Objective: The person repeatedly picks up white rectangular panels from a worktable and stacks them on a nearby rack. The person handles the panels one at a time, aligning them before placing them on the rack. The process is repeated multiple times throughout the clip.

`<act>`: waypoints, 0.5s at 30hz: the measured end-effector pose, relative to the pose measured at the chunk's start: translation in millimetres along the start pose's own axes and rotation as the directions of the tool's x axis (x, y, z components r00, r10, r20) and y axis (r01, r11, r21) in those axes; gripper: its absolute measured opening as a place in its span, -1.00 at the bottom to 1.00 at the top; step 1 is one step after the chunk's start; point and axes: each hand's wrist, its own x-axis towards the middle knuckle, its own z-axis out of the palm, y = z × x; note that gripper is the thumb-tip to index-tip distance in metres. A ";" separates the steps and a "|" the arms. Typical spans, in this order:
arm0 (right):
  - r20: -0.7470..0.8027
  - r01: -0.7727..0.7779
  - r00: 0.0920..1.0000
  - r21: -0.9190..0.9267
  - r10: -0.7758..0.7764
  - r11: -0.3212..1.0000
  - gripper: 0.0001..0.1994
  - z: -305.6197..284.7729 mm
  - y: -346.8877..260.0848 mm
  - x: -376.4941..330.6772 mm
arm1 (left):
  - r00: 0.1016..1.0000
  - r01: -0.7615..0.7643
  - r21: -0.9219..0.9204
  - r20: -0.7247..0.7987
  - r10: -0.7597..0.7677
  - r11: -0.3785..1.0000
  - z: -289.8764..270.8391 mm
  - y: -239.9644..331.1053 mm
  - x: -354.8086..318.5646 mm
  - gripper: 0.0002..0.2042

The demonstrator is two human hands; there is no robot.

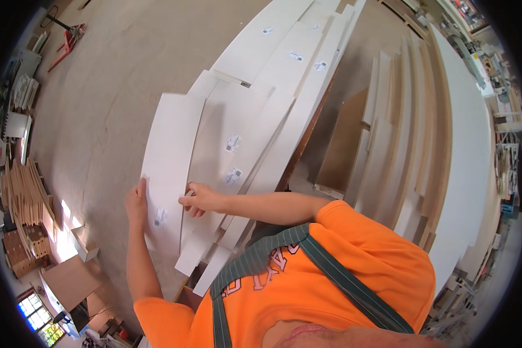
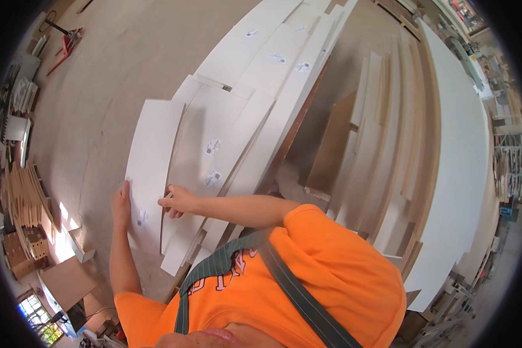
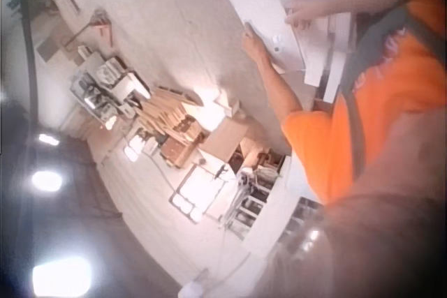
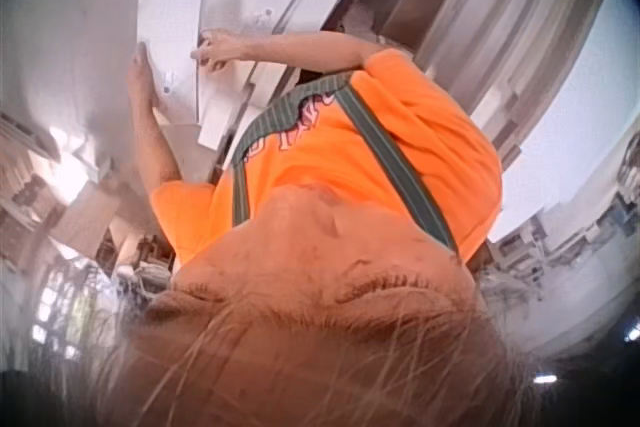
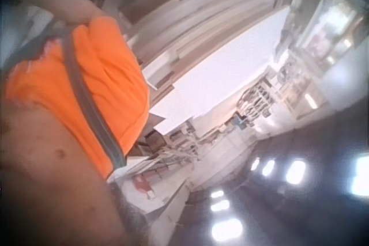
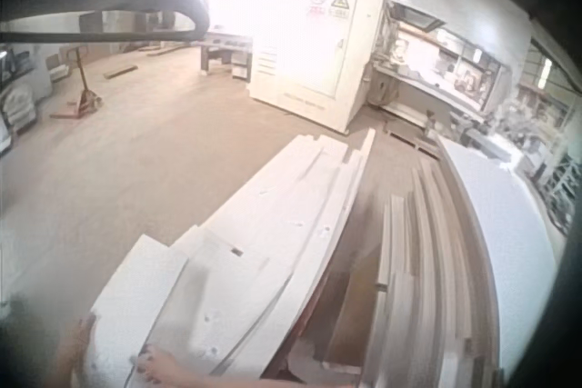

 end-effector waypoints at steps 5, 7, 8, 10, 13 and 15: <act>0.049 0.034 0.999 -0.322 -0.019 0.946 -0.77 -48.7 -16.4 -42.0 | 0.991 -0.136 0.106 -0.003 0.137 0.985 18.0 12.2 108.8 -0.43; -0.017 -0.066 0.998 -0.378 0.065 0.923 -0.79 -66.5 -15.6 -74.2 | 0.995 -0.066 0.086 0.075 0.059 0.994 39.7 14.9 141.5 -0.48; -0.042 -0.120 0.993 -0.346 0.113 0.931 -0.77 -76.3 -16.1 -90.9 | 0.994 -0.040 0.072 0.104 0.033 0.997 51.0 14.6 154.0 -0.51; -0.127 -0.194 0.979 -0.307 0.162 0.932 -0.75 -89.8 -15.7 -111.7 | 0.991 -0.095 0.025 0.097 0.092 0.995 77.5 13.8 171.6 -0.47; -0.222 -0.334 0.931 -0.197 0.290 0.922 -0.72 -101.6 -14.5 -124.0 | 0.982 -0.146 0.042 0.126 0.139 0.988 108.1 7.1 177.8 -0.46; -0.274 -0.337 0.919 -0.182 0.282 0.924 -0.69 -105.8 -14.6 -121.8 | 0.982 -0.129 0.061 0.145 0.119 0.990 122.6 4.3 176.6 -0.47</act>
